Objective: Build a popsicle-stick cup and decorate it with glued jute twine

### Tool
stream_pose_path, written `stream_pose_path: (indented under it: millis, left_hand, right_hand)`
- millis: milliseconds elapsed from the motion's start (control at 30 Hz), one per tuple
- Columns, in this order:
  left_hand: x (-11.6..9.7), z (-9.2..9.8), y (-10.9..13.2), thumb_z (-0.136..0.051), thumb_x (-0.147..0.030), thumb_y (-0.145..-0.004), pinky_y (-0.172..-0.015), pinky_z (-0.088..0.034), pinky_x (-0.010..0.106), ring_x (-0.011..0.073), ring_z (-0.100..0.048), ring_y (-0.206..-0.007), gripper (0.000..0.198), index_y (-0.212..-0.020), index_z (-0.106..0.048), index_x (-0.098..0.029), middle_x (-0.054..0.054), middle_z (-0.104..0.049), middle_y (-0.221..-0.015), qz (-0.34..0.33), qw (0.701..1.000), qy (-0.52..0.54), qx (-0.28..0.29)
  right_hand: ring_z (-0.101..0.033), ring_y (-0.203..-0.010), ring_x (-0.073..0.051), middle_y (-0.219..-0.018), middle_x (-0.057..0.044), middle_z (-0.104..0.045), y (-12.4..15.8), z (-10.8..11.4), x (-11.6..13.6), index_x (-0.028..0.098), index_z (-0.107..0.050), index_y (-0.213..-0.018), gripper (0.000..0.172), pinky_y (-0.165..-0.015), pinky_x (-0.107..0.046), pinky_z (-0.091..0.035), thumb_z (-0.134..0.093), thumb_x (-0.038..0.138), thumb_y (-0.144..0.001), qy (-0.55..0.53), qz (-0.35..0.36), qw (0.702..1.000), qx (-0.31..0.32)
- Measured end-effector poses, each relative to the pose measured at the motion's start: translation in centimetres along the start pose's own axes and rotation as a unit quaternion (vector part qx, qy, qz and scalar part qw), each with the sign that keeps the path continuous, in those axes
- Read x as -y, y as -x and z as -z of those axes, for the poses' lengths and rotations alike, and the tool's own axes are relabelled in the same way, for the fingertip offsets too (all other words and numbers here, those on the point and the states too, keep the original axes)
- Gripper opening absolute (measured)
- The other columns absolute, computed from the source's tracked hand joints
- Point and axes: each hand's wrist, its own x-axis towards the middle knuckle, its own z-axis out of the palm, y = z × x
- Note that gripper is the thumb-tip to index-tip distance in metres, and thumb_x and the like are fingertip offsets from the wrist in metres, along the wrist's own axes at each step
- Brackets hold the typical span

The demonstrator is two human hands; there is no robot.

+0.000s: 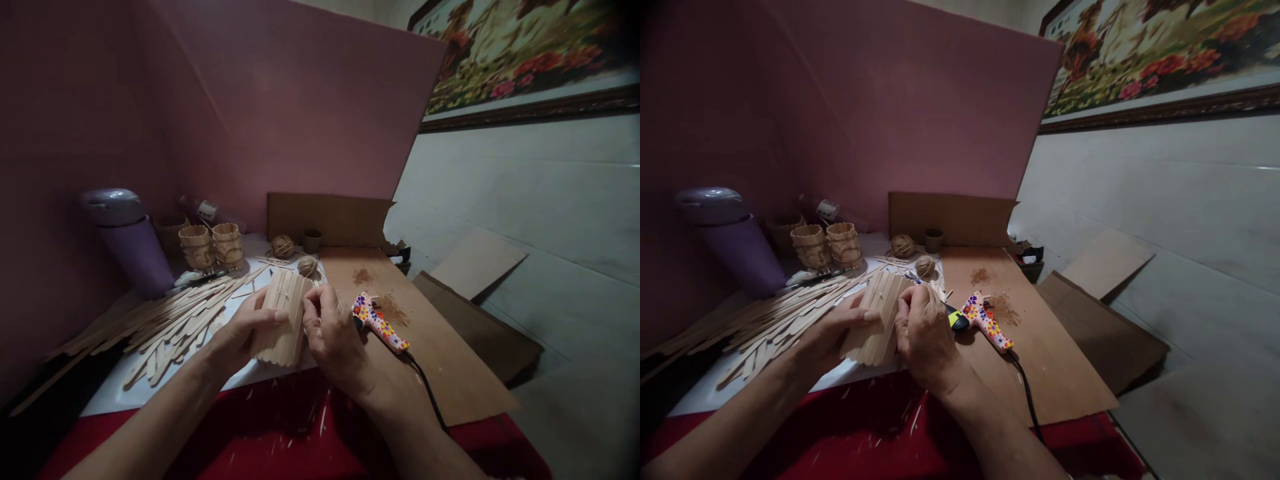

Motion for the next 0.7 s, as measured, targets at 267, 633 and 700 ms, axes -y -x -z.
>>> stream_pose_path:
  millis: [267,633,700]
  left_hand:
    - [0.10,-0.02,0.04,-0.071,-0.020,-0.064,-0.061,-0.053,0.028,0.0211,-0.067,-0.073,0.046,-0.109,-0.061,-0.016,0.007,-0.073,-0.090,0.027,0.999,0.031,0.006]
    - [-0.03,0.43,-0.05,-0.071,-0.020,-0.065,-0.063,-0.052,0.028,0.0191,-0.064,-0.072,0.047,-0.110,-0.060,-0.016,0.008,-0.071,-0.092,-0.002,1.000,0.014,0.005]
    - [0.08,0.56,-0.12,-0.072,-0.021,-0.065,-0.066,-0.052,0.029,0.0201,-0.064,-0.077,0.046,-0.110,-0.060,-0.016,0.007,-0.070,-0.094,-0.019,1.000,-0.008,0.013]
  right_hand:
    - [-0.060,-0.072,-0.018,-0.081,-0.005,-0.062,0.22,-0.53,0.39,0.020,-0.048,-0.088,0.010,-0.059,-0.028,-0.045,-0.040,0.023,-0.094,-0.087,-0.112,0.990,-0.019]
    - [-0.061,-0.080,-0.018,-0.087,-0.006,-0.065,0.08,0.09,-0.18,0.017,-0.058,-0.095,0.012,-0.069,-0.029,-0.046,-0.047,0.021,-0.095,-0.084,-0.019,0.996,-0.002]
    - [-0.060,-0.081,-0.019,-0.086,-0.006,-0.065,0.03,0.25,-0.29,0.017,-0.058,-0.090,0.010,-0.070,-0.030,-0.045,-0.050,0.021,-0.094,-0.049,0.008,0.999,-0.003]
